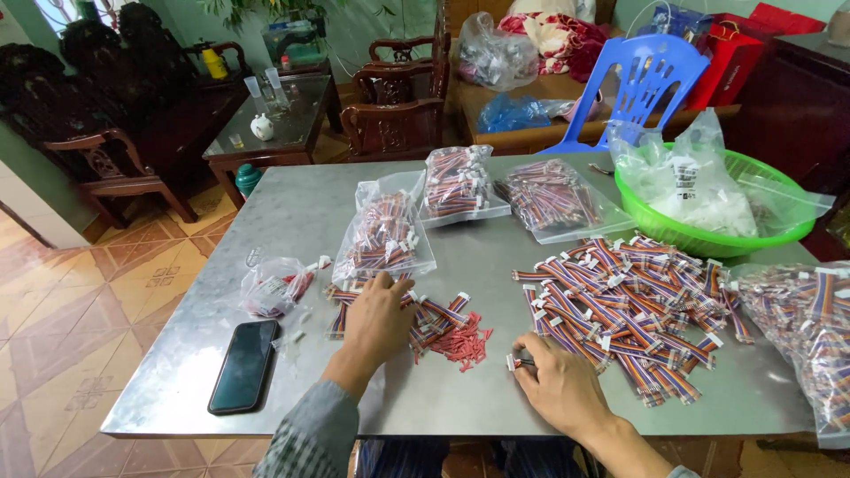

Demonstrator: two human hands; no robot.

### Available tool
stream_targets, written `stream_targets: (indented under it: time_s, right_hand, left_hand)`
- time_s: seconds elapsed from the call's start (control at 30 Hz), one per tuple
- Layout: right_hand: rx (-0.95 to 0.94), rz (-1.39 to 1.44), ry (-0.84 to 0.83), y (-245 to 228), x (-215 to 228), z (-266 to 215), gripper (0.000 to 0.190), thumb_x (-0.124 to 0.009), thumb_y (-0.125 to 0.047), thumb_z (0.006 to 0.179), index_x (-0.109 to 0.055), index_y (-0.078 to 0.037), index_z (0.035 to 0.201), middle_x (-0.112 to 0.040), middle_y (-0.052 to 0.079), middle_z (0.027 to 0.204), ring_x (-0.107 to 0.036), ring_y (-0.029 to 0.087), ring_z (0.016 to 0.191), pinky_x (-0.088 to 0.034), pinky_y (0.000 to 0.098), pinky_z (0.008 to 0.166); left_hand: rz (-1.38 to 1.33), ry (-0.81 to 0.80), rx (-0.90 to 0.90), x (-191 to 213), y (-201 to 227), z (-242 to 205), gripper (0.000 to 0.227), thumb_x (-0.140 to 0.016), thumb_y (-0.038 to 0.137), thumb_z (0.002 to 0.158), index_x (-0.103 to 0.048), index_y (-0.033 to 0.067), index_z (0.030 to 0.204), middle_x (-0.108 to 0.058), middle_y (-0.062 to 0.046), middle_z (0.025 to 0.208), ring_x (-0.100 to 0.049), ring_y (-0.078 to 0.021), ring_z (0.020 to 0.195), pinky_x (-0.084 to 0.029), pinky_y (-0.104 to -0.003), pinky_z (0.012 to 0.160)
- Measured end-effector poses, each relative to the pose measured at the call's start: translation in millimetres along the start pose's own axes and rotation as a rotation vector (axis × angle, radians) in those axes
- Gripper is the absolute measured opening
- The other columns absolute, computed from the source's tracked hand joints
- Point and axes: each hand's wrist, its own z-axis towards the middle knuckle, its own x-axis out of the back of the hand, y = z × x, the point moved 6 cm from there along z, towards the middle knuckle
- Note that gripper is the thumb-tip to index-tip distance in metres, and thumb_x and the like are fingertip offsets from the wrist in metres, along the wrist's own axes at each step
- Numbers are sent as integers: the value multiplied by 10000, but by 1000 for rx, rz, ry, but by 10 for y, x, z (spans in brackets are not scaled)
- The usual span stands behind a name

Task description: Manually assembling electronic components by attaching small red connectors to the ends of ribbon cables.

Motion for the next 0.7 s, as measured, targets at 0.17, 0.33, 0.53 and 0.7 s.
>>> stream_targets:
  time_s: [0.17, 0.33, 0.53, 0.7]
  right_hand:
    - [-50, 35, 13, 43, 12, 7, 225, -683, -226, 841, -627, -272, 1053, -804, -68, 970, -765, 242, 828, -563, 442, 699]
    - [-49, 17, 9, 62, 23, 27, 223, -698, -246, 840, -640, -284, 1052, -814, -83, 952, -771, 230, 832, -565, 438, 699]
    - [155, 236, -20, -98, -8, 23, 248, -699, -96, 829, -799, -228, 1013, -711, -49, 888, -696, 156, 769, -555, 313, 670]
    - [265, 346, -33, -495, -65, 93, 119, -777, -128, 832, -799, -202, 923, -626, -47, 832, -625, 125, 647, -474, 301, 551]
  left_hand:
    - [-48, -46, 40, -170, -91, 265, 262, -639, 231, 972, -718, 151, 1209, -644, -75, 1123, -658, -270, 974, -617, -436, 711]
    - [7, 69, -62, 34, -118, 279, 106, -544, 167, 991, -624, 103, 966, -665, -84, 941, -647, -336, 844, -516, -510, 595]
    - [-281, 587, -130, 880, 177, -441, 151, -670, 127, 944, -748, 163, 1068, -694, 2, 1073, -664, -241, 917, -531, -387, 699]
    - [-1252, 500, 295, 473, 121, -927, 155, -675, 175, 938, -742, 61, 1019, -682, -49, 814, -655, -144, 700, -596, -282, 596]
